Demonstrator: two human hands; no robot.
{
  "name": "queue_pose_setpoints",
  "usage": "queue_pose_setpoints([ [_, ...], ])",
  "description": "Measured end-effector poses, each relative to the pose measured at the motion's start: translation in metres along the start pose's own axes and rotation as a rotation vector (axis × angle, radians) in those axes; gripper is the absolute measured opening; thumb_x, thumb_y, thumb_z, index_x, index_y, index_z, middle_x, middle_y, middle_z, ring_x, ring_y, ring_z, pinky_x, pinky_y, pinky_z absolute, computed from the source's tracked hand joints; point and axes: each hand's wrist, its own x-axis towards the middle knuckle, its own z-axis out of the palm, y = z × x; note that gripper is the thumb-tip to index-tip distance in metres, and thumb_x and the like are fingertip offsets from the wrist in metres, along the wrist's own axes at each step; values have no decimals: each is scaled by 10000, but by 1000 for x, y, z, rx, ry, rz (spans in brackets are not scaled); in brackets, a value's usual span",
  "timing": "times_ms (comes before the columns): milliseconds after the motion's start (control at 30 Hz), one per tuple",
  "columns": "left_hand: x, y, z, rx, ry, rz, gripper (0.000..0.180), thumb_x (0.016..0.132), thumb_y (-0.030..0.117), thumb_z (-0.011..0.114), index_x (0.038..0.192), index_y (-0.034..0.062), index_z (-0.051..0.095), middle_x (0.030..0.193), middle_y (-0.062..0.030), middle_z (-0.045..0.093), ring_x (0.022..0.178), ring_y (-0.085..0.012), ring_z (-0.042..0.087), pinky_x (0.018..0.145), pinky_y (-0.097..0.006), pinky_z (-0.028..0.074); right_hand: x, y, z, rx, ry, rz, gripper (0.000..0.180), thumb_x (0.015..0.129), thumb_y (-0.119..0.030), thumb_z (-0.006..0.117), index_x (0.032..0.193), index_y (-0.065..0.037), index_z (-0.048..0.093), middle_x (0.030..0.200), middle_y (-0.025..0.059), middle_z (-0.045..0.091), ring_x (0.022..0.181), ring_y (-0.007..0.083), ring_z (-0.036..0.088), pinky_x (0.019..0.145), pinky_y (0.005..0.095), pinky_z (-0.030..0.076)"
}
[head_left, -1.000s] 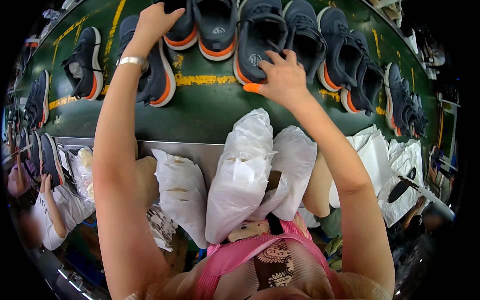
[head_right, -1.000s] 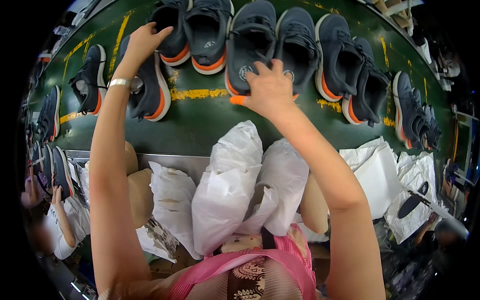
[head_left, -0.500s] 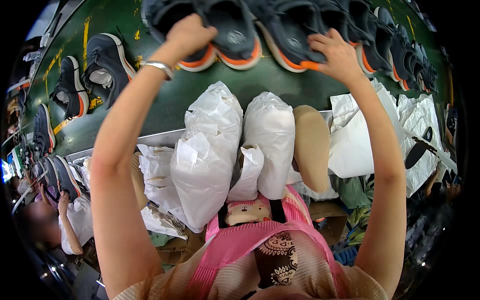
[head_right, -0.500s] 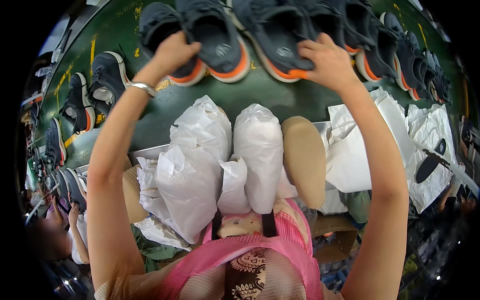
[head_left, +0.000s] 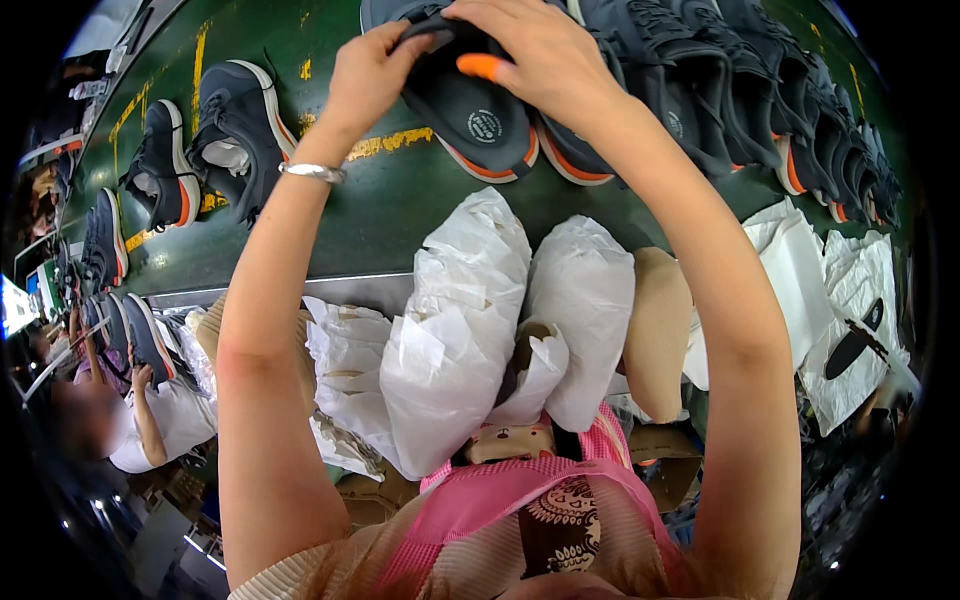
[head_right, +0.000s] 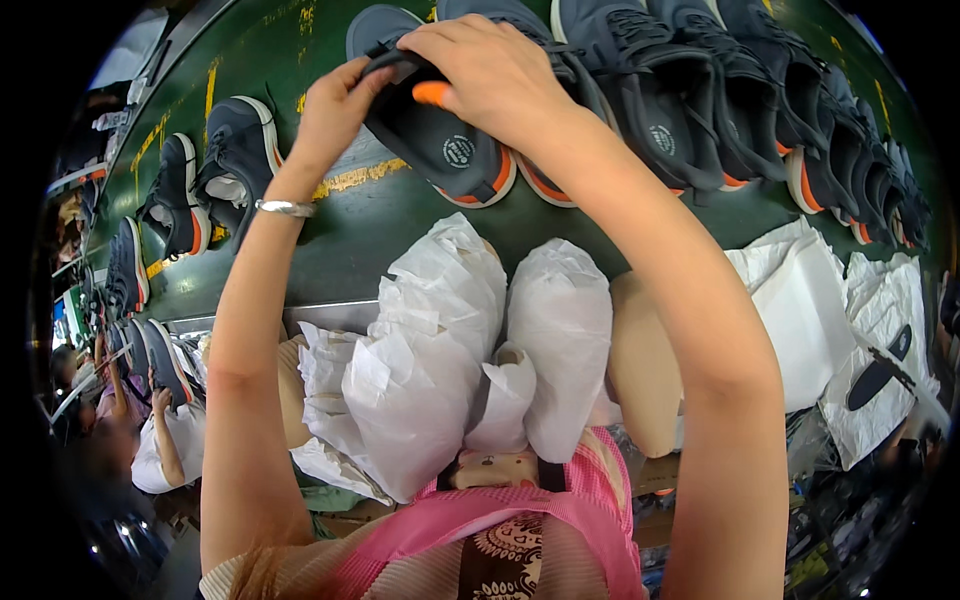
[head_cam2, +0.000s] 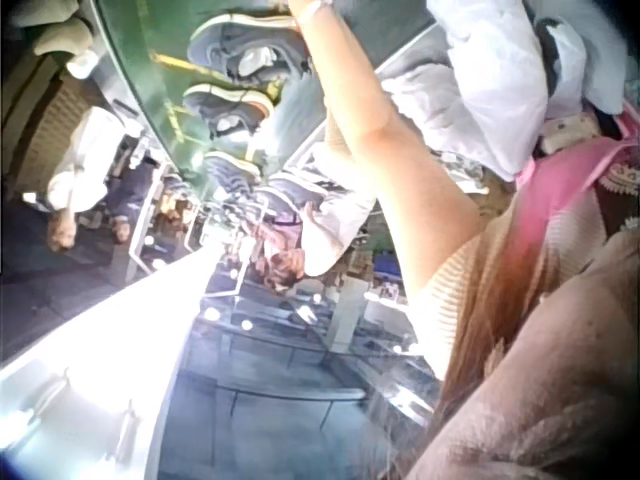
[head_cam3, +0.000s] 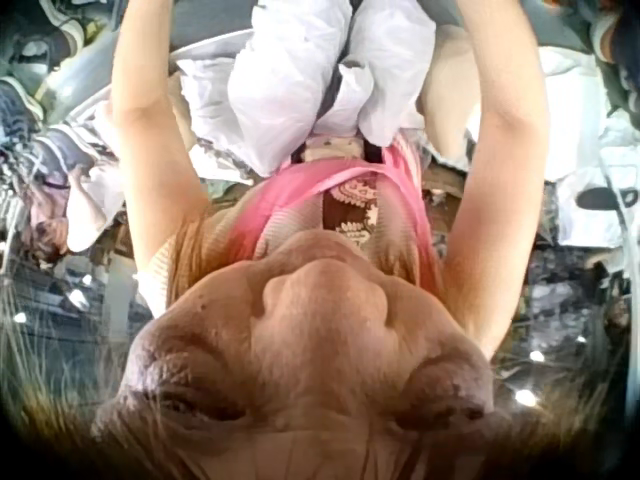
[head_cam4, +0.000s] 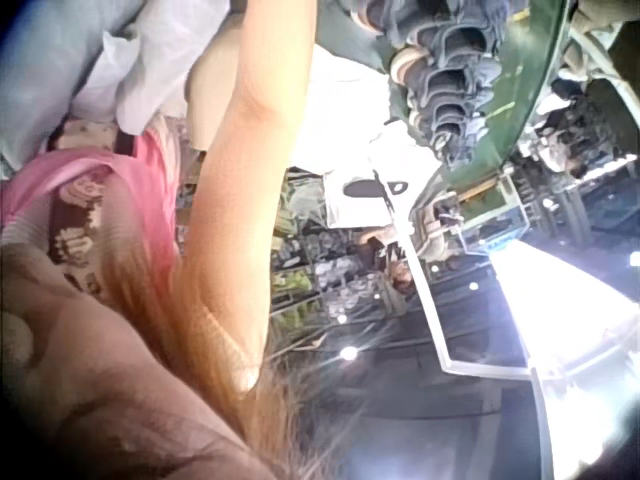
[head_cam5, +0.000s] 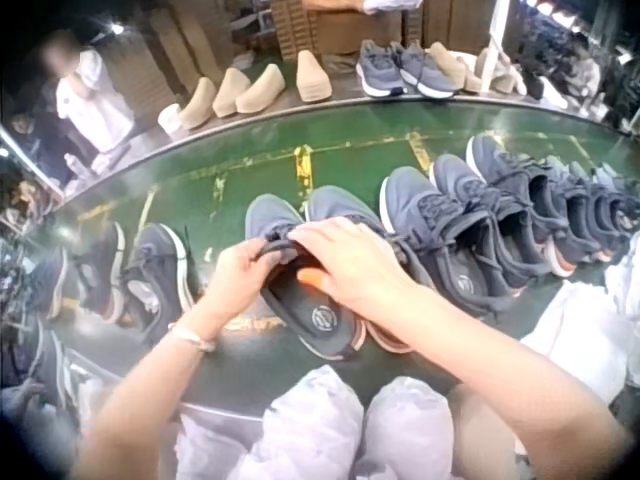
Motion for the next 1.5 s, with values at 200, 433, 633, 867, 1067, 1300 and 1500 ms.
queue_pose_setpoints([
  [200, 21, -29, 10, -564, -53, -230, 410, 922, 363, 591, 1089, -7, 649, 967, 9, 654, 875, -37, 548, 793, -200, 438, 54, 25, -3, 36, -146, 211, 188, 862, -233, 546, 896, -97, 672, 839, 142, 656, 857, 325, 607, 757, 421, 471],
  [433, 26, -46, 14, -629, -99, -271, 426, 909, 400, 600, 1092, 20, 656, 933, 24, 650, 839, -24, 552, 776, -192, 440, 55, 32, 22, 75, -103, 254, 200, 878, -237, 523, 888, -90, 659, 836, 149, 650, 855, 347, 588, 758, 431, 458],
  [633, 44, -6, 4, -750, 22, -128, 270, 951, 273, 547, 974, 37, 676, 841, 34, 647, 740, -44, 548, 668, -212, 442, 56, 30, 25, 58, -101, 248, 207, 885, -241, 517, 870, -83, 651, 830, 148, 649, 851, 351, 585, 751, 437, 456],
  [867, 25, -44, 12, -454, -32, -238, 449, 902, 414, 604, 1091, 10, 651, 896, 25, 637, 823, -32, 542, 761, -192, 432, 54, 32, 16, 153, -88, 203, 231, 876, -253, 532, 925, -68, 661, 884, 166, 658, 867, 367, 602, 783, 431, 464],
  [1067, -9, 14, -27, 84, 275, 93, 404, 884, 322, 620, 1117, -9, 622, 848, -35, 654, 799, -149, 589, 754, -263, 461, -9, -19, -86, 340, -214, 335, 453, 807, -178, 652, 1217, -27, 532, 1159, 203, 587, 1120, 348, 526, 963, 396, 412],
  [1300, -138, 167, -40, -183, -229, 129, 359, 933, 123, 524, 1286, 57, 545, 1170, -88, 607, 1040, -144, 578, 889, -255, 444, -178, -89, -153, 284, -359, 632, 260, 805, -193, 648, 1019, -48, 656, 932, 120, 668, 842, 300, 630, 805, 371, 489],
  [1500, -223, 204, 41, 92, -253, -40, 578, 817, 165, 674, 1334, 28, 454, 1116, -198, 615, 930, -295, 634, 803, -349, 506, -214, -116, -138, 169, -295, 572, 320, 801, -180, 666, 1098, -65, 628, 1144, 87, 579, 1004, 269, 556, 851, 372, 479],
])
